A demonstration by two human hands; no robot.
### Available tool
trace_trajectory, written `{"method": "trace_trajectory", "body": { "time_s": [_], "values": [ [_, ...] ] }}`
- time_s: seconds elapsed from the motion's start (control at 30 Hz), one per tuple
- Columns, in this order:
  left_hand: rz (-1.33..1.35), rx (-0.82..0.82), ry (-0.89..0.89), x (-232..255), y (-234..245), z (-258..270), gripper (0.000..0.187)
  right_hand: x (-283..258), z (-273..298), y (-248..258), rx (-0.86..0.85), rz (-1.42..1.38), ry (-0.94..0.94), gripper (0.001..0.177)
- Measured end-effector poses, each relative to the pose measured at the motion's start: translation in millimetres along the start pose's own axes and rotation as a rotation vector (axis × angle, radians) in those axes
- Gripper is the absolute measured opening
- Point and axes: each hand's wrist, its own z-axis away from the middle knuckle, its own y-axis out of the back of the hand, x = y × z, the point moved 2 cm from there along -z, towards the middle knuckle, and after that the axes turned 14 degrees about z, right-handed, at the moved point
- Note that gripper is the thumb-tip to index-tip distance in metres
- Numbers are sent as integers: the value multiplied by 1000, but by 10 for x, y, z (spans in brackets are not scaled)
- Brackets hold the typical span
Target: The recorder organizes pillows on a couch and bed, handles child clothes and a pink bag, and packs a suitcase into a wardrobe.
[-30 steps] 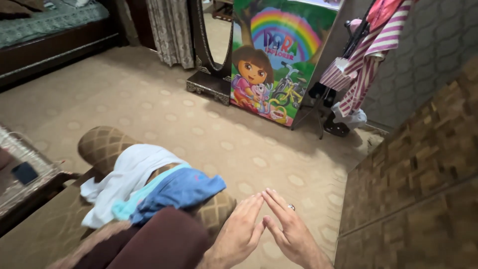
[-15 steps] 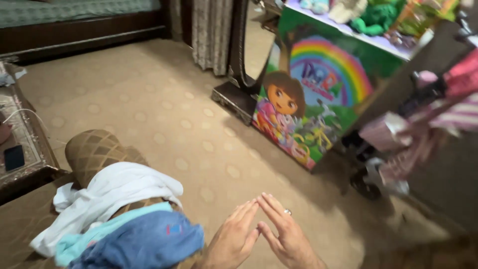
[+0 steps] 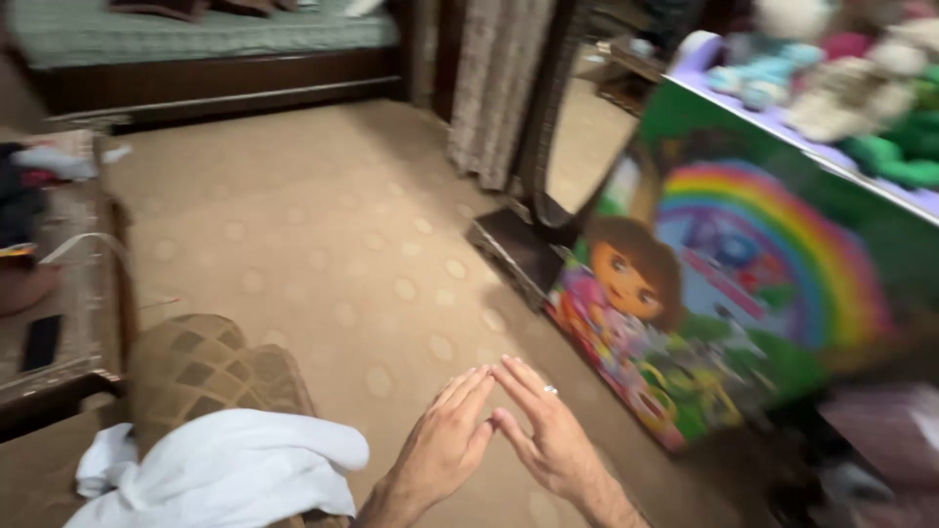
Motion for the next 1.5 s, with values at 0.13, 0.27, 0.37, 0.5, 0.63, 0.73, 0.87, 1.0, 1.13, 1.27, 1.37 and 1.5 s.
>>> {"method": "trace_trajectory", "body": {
  "time_s": [0.13, 0.27, 0.37, 0.5, 0.63, 0.73, 0.87, 1.0, 1.13, 1.27, 1.37, 1.5],
  "values": [
    [-59, 103, 54, -477, 338, -546, 56, 263, -929, -183, -30, -37, 81, 54],
    [-66, 185, 147, -1113, 803, -1051, 55, 481, -1928, -550, -109, -142, 155, 53],
    [-36, 249, 202, -1450, 1157, -1370, 49, 588, -2590, -763, -208, -174, 163, 51],
    [-106, 345, 302, -1908, 1767, -1868, 41, 647, -3682, -1028, -271, -162, 321, 49],
    [-202, 452, 287, -2337, 2337, -2172, 41, 569, -4679, -1423, -302, -199, 414, 49],
    [-275, 545, 314, -2700, 2843, -2388, 47, 385, -5434, -1760, -303, -181, 523, 51],
    [-360, 554, 307, -3321, 3505, -2657, 60, 240, -6320, -2303, -297, -192, 574, 60],
    [-423, 531, 340, -3848, 4358, -3059, 64, 58, -7316, -2682, -280, -194, 589, 64],
    [-449, 522, 365, -4319, 5172, -3498, 66, -65, -8318, -3044, -293, -227, 594, 66],
    [-525, 492, 355, -4837, 5869, -3865, 68, -194, -9206, -3433, -281, -198, 561, 64],
    [-506, 516, 380, -5365, 6391, -4051, 68, -304, -9894, -3861, -296, -239, 607, 66],
    [-512, 571, 372, -6012, 7050, -4311, 66, -414, -10829, -4450, -338, -284, 644, 65]
  ]
}}
